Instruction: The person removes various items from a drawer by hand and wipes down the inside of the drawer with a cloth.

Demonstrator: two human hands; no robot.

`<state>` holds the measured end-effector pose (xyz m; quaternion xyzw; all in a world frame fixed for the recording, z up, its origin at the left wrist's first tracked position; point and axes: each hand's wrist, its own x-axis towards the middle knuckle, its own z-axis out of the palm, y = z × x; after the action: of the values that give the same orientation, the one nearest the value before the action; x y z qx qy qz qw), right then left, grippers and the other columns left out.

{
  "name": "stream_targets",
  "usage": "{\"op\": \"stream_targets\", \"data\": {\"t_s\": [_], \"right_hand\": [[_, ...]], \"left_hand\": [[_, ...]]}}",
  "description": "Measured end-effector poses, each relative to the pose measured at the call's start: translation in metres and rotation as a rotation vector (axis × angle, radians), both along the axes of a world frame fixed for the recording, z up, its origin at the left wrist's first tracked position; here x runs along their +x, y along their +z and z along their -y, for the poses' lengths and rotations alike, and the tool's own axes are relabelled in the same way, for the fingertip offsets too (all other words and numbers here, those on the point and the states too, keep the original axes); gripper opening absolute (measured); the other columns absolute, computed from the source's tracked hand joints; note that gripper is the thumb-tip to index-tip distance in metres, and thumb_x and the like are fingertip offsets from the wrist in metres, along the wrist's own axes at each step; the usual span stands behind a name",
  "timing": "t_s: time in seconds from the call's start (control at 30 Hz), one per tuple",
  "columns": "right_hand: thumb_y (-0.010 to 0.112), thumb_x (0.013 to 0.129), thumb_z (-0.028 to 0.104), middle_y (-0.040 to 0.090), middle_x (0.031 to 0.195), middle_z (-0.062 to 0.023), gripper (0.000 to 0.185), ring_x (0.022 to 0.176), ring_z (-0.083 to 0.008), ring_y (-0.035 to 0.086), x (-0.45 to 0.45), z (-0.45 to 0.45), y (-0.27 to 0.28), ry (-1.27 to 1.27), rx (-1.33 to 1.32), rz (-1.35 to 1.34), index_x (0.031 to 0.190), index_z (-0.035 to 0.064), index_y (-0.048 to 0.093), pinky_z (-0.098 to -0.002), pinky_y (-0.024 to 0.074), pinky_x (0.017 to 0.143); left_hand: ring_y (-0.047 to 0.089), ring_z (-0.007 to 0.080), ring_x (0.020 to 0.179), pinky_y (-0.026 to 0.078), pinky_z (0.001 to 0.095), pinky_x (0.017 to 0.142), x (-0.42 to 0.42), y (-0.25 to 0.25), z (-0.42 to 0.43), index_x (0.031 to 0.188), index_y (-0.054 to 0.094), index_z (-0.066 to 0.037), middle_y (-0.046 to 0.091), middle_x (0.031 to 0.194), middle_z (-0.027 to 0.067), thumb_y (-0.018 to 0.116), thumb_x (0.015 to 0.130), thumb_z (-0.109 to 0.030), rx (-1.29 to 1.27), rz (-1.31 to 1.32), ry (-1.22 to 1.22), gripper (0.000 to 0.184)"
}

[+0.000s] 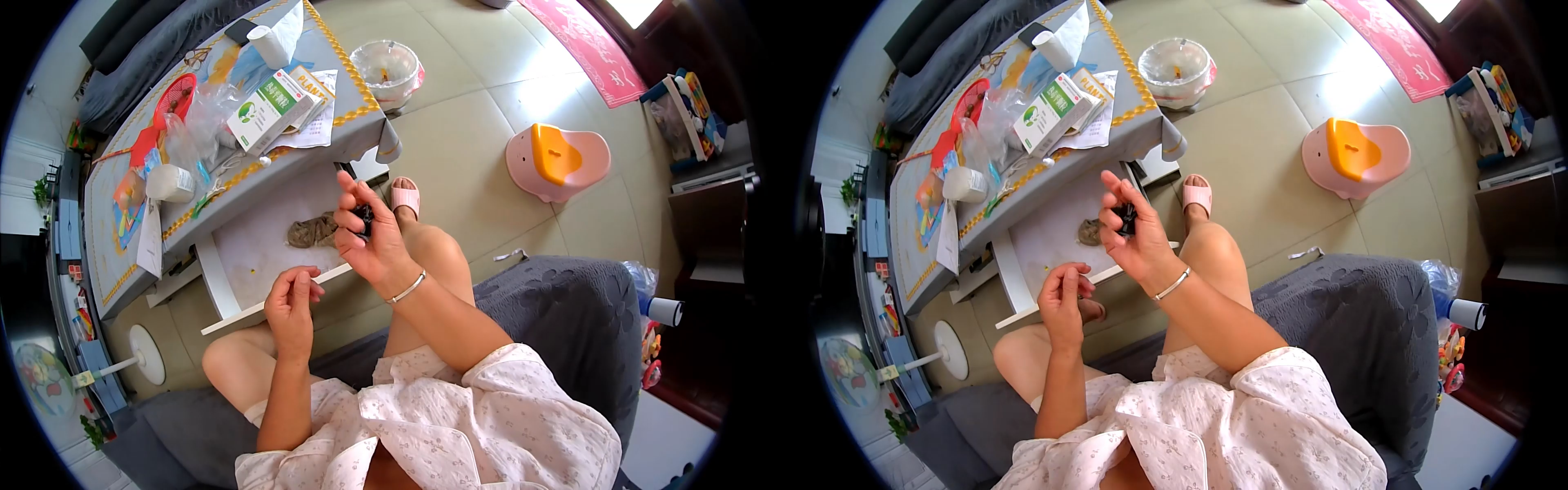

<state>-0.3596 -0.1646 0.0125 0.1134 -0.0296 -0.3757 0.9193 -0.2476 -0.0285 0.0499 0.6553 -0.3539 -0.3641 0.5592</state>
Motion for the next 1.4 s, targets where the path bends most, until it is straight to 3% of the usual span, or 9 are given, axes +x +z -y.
{"op": "stream_targets", "data": {"t_s": [0.03, 0.1, 0.13, 0.27, 0.33, 0.73, 0.83, 1.2, 1.4], "right_hand": [[0.052, 0.097, 0.031, 0.063, 0.087, -0.0016, 0.031, 0.064, -0.0097, 0.055, -0.001, 0.001, 0.009, -0.001, -0.003, 0.004, 0.119, 0.0108, 0.059, -0.0216, 0.043, 0.046], [0.048, 0.095, 0.019, 0.065, 0.107, -0.0068, 0.036, 0.086, -0.0146, 0.064, -0.002, 0.0, 0.025, -0.062, 0.172, -0.16, 0.128, 0.0071, 0.054, -0.0261, 0.0553, 0.067], [0.043, 0.089, 0.008, 0.06, 0.124, -0.011, 0.044, 0.107, -0.0212, 0.061, 0.0, 0.001, 0.01, -0.074, 0.051, 0.05, 0.132, 0.0045, 0.051, -0.0348, 0.0529, 0.092], [0.041, 0.085, 0.006, 0.056, 0.131, -0.0122, 0.049, 0.12, -0.0245, 0.055, 0.003, -0.004, 0.021, -0.088, 0.083, 0.011, 0.133, 0.0042, 0.05, -0.0385, 0.0471, 0.101], [0.037, 0.083, 0.007, 0.047, 0.141, -0.0129, 0.055, 0.133, -0.0263, 0.043, 0.003, -0.005, 0.027, -0.09, 0.063, 0.036, 0.137, 0.0036, 0.047, -0.0409, 0.0377, 0.11], [0.03, 0.098, 0.031, 0.031, 0.153, -0.0123, 0.055, 0.143, -0.0256, 0.027, 0.002, -0.005, 0.035, -0.057, -0.039, 0.056, 0.147, 0.005, 0.033, -0.0427, 0.0228, 0.117], [0.029, 0.101, 0.041, 0.036, 0.15, -0.0117, 0.057, 0.141, -0.0245, 0.03, 0.003, -0.006, 0.035, -0.058, -0.033, 0.049, 0.145, 0.0052, 0.035, -0.0415, 0.0273, 0.115], [0.03, 0.101, 0.043, 0.037, 0.149, -0.0119, 0.058, 0.141, -0.0253, 0.03, 0.004, -0.005, 0.032, -0.045, -0.022, 0.068, 0.144, 0.0054, 0.036, -0.0422, 0.0292, 0.114], [0.031, 0.101, 0.043, 0.037, 0.149, -0.0129, 0.058, 0.141, -0.0264, 0.03, 0.005, -0.005, 0.03, -0.033, 0.005, 0.099, 0.144, 0.0044, 0.038, -0.0435, 0.029, 0.114]], "left_hand": [[0.056, 0.0093, 0.069, 0.046, 0.0221, 0.063, -0.001, 0.0, 0.0, 0.098, 0.063, 0.0, 0.065, 0.092, 0.0061, 0.053, 0.098, -0.014, 0.008, -0.004, 0.004, 0.018], [0.056, 0.0095, 0.07, 0.046, 0.0223, 0.064, -0.003, 0.002, 0.001, 0.099, 0.063, 0.0, 0.065, 0.093, 0.0061, 0.053, 0.098, -0.014, -0.004, -0.022, 0.012, 0.017], [0.056, 0.0096, 0.071, 0.047, 0.0225, 0.065, -0.005, 0.003, 0.002, 0.101, 0.063, 0.0, 0.065, 0.094, 0.0061, 0.053, 0.098, -0.013, -0.013, -0.043, 0.021, 0.016], [0.058, 0.0094, 0.076, 0.048, 0.0228, 0.067, -0.011, 0.013, 0.014, 0.102, 0.063, 0.0, 0.064, 0.096, 0.0059, 0.056, 0.096, -0.009, -0.069, -0.053, 0.015, 0.013], [0.057, 0.0098, 0.079, 0.048, 0.0231, 0.069, -0.012, 0.015, 0.024, 0.103, 0.063, 0.001, 0.061, 0.098, 0.0052, 0.058, 0.093, -0.003, -0.118, 0.017, -0.01, 0.012], [0.052, 0.0081, 0.077, 0.045, 0.0216, 0.068, -0.026, 0.03, 0.064, 0.106, 0.069, -0.002, 0.053, 0.095, 0.0024, 0.066, 0.087, -0.004, -0.117, 0.447, -0.051, 0.019], [0.05, 0.0086, 0.074, 0.044, 0.022, 0.065, -0.027, 0.03, 0.06, 0.103, 0.071, -0.004, 0.05, 0.092, 0.0019, 0.068, 0.084, -0.003, -0.09, 0.509, -0.088, 0.019], [0.052, 0.0101, 0.071, 0.045, 0.0233, 0.065, -0.031, 0.028, 0.043, 0.099, 0.071, -0.003, 0.057, 0.098, 0.0045, 0.071, 0.078, 0.002, -0.149, 0.561, -0.138, 0.021], [0.057, 0.0121, 0.074, 0.05, 0.0253, 0.065, -0.026, 0.026, 0.037, 0.108, 0.068, -0.004, 0.06, 0.105, 0.0069, 0.07, 0.082, -0.001, -0.183, 0.572, -0.054, 0.026]]}}
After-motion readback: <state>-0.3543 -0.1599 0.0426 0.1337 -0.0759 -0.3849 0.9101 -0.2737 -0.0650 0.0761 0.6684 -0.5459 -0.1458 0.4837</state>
